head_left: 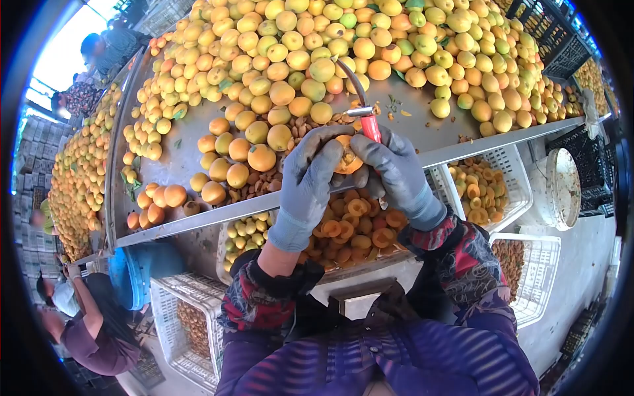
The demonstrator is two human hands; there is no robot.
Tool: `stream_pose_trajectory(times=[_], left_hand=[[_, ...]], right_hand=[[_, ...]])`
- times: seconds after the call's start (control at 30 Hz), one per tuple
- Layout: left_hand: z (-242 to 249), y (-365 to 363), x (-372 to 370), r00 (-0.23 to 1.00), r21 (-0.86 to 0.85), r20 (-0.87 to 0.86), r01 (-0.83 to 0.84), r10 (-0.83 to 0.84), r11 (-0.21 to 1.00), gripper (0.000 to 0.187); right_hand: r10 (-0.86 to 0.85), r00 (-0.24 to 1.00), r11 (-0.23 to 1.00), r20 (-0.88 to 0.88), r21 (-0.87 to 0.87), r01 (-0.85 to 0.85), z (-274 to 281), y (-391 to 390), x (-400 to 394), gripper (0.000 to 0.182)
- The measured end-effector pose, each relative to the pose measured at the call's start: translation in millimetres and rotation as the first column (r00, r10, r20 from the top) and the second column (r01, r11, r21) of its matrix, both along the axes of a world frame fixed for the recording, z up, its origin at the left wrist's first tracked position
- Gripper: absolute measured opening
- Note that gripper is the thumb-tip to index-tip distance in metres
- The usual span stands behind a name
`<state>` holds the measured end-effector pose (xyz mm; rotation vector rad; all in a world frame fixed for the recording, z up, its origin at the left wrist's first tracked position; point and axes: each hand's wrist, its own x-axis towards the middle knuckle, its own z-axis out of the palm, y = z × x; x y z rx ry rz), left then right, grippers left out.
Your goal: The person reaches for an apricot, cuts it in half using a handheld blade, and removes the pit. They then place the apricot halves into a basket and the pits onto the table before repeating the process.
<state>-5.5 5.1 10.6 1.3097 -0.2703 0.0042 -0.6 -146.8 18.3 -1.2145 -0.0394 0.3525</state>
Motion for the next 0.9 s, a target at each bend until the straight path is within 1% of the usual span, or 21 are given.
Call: stream_pose_trajectory(times=[0.03, 0.1, 0.2, 0.27, 0.33, 0.4, 0.47, 0.53, 0.6, 0.63, 0.67, 0.7, 0.73, 0.8, 0.83, 0.87, 0.9], left_hand=[[1.1, -1.8, -1.4, 1.000, -0.001, 0.000, 0.000, 0.000, 1.000, 0.026], [4.4, -4.8, -5.2, 0.973, -0.235, -0.220, 0.008, -0.061, 0.972, 0.023], [2.8, -3.2, -5.0, 0.970, -0.262, -0.231, 0.015, -0.078, 0.965, 0.022], [-0.6, -2.5, -3.7, 0.970, -0.248, -0.233, 0.005, -0.065, 0.969, 0.023], [-2.2, -1.9, -3.2, 0.971, -0.235, -0.233, -0.002, -0.054, 0.972, 0.023], [-2.6, 1.1, -2.8, 0.960, -0.242, -0.267, 0.022, -0.088, 0.970, 0.024], [-4.0, 3.9, -1.3, 0.956, -0.266, -0.269, 0.044, -0.118, 0.963, 0.024], [-2.4, 3.8, -1.5, 0.952, -0.290, -0.267, 0.067, -0.148, 0.955, 0.025], [3.7, 1.2, -1.9, 0.931, -0.331, -0.338, 0.017, -0.136, 0.943, 0.028], [5.6, 2.1, -1.6, 0.932, -0.331, -0.336, 0.018, -0.136, 0.943, 0.028], [7.1, 3.8, -1.2, 0.966, -0.187, -0.241, 0.046, -0.092, 0.981, 0.031], [8.8, 4.4, -1.1, 0.989, -0.037, -0.138, 0.057, -0.062, 0.998, 0.034], [11.6, 2.6, -2.8, 0.989, -0.036, -0.137, 0.058, -0.062, 0.998, 0.034], [16.8, -2.1, -6.4, 0.999, 0.134, -0.010, 0.036, -0.035, 0.990, 0.042], [13.0, -0.5, -4.1, 0.999, 0.134, -0.010, 0.037, -0.036, 0.990, 0.042], [7.7, 2.4, -0.4, 0.999, 0.193, 0.048, -0.011, 0.001, 0.981, 0.044], [4.8, 4.0, 1.4, 0.994, 0.249, 0.108, -0.061, 0.035, 0.966, 0.046]], right_hand=[[-0.014, 1.000, 1.000, -0.004, 0.012, 0.014, -3.7, 1.0, -0.3, 0.027], [-0.030, 1.000, 0.999, -0.009, 0.025, 0.030, -5.3, 0.6, -0.8, 0.028], [-0.009, 0.999, 1.000, -0.037, 0.010, 0.009, -5.1, 0.6, -0.9, 0.027], [-0.012, 1.000, 0.997, -0.029, 0.078, 0.014, -7.4, 0.5, -1.6, 0.024], [0.004, 1.000, 0.995, -0.015, 0.097, -0.002, -15.2, -1.7, 0.4, 0.024], [0.019, 1.000, 0.993, -0.001, 0.117, -0.019, -18.4, -2.6, 1.6, 0.025], [0.041, 0.999, 0.986, -0.027, 0.166, -0.036, -18.9, -2.3, 1.4, 0.025], [0.021, 0.998, 0.986, -0.052, 0.165, -0.012, -16.8, -1.3, 1.2, 0.025], [0.001, 0.997, 0.987, -0.071, 0.163, 0.011, -12.1, -0.7, 2.6, 0.026], [-0.023, 0.998, 0.991, -0.058, 0.127, 0.030, -9.3, -1.5, 3.0, 0.025], [-0.047, 0.998, 0.995, -0.045, 0.090, 0.051, -8.0, -2.4, 3.2, 0.024], [-0.048, 0.998, 0.995, -0.045, 0.090, 0.052, -8.7, -2.3, 3.8, 0.024], [-0.060, 0.998, 0.994, -0.010, 0.086, 0.061, -10.1, -1.3, 4.3, 0.024], [-0.074, 0.997, 0.994, 0.025, 0.084, 0.071, -9.9, 0.3, 4.7, 0.024], [-0.113, 0.990, 0.993, 0.088, 0.037, 0.110, -8.5, 0.8, 3.3, 0.025], [-0.149, 0.977, 0.988, 0.151, -0.009, 0.152, -7.1, 0.9, 2.2, 0.026], [-0.149, 0.978, 0.988, 0.150, -0.009, 0.152, -6.1, 0.7, 2.5, 0.026]])
